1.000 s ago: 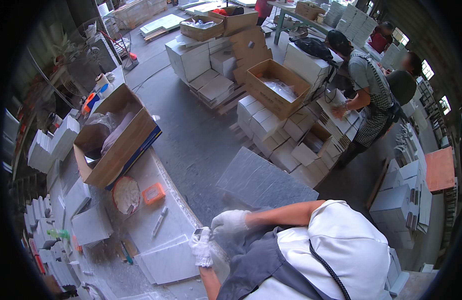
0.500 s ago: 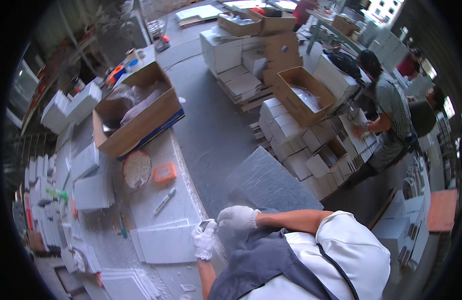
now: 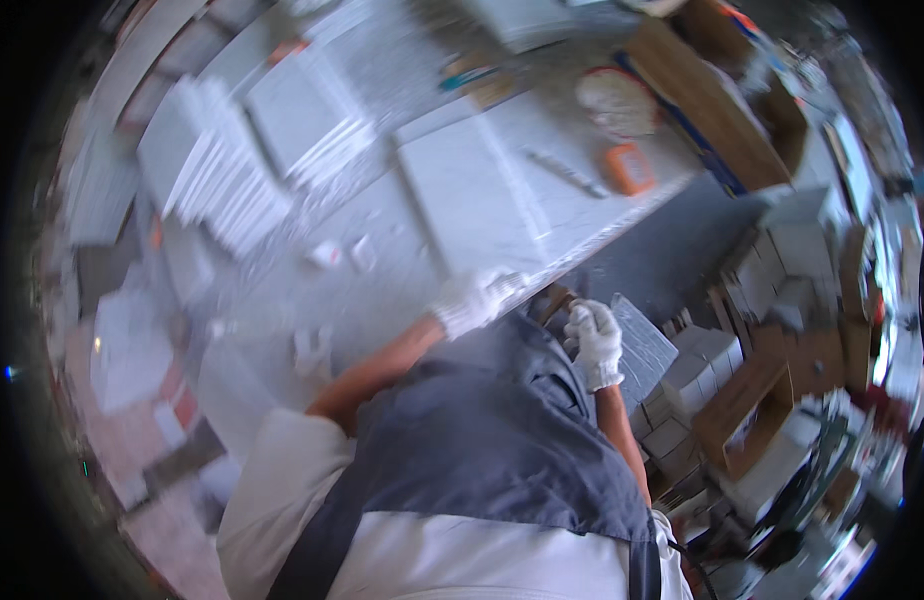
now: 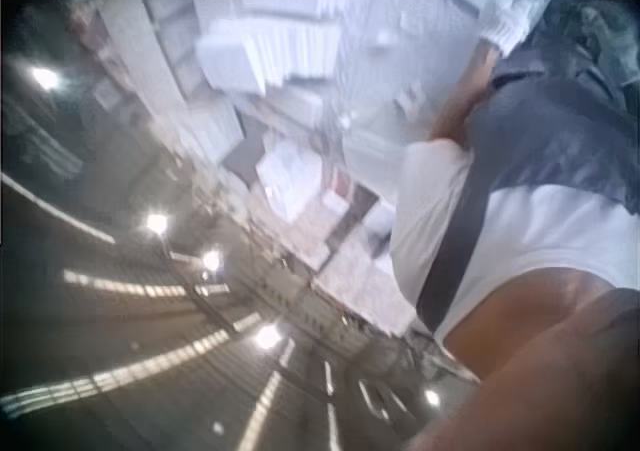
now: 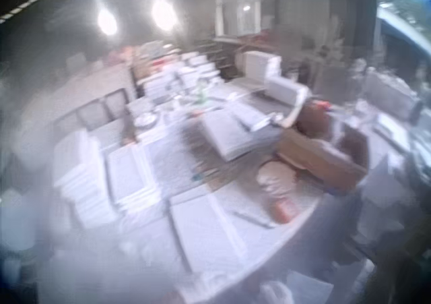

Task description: The person repeatedly scrapes the edges of white rectangular tiles with a handheld scraper, then wipes the surface with a cloth. The person handles multiple tiles one at a time, scraping and wiping each before moving to the next.

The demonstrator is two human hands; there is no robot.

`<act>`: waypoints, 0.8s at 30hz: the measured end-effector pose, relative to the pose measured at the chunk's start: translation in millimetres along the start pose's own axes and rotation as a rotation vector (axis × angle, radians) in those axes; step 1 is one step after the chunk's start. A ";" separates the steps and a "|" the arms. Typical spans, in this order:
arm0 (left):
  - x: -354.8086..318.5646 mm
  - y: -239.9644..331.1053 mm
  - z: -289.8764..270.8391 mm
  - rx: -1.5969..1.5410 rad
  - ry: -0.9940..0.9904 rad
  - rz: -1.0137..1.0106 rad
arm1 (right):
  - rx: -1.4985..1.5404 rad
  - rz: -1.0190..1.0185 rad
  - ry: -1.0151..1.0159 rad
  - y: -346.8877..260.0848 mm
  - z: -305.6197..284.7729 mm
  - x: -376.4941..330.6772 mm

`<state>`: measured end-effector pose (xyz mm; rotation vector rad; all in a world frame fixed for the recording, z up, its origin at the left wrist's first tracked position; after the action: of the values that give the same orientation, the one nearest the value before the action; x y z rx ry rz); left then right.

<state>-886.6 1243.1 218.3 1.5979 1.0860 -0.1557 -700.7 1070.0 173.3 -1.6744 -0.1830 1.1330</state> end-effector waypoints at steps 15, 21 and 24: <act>-29.9 -135.0 -88.3 0.713 1.125 -0.018 | -0.185 -0.017 -0.408 -15.5 102.7 61.0; -15.5 -150.5 -100.0 0.876 1.045 -0.266 | -0.201 0.010 -0.359 -8.1 100.9 63.0; -14.6 -152.9 -103.9 0.889 0.994 -0.298 | -0.207 -0.024 -0.364 -3.6 98.9 66.6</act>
<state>-1047.3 1311.1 155.3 2.3759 2.2389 -0.0233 -737.1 1178.0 138.0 -1.6252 -0.5654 1.4341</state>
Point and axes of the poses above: each hand's wrist, its own x-axis towards the middle knuckle, its own z-axis out of the palm, y = z × x, the point moved 3 cm from there along x, towards the middle knuckle, and after that the axes turned 4 degrees about x, right-handed, at the moved point
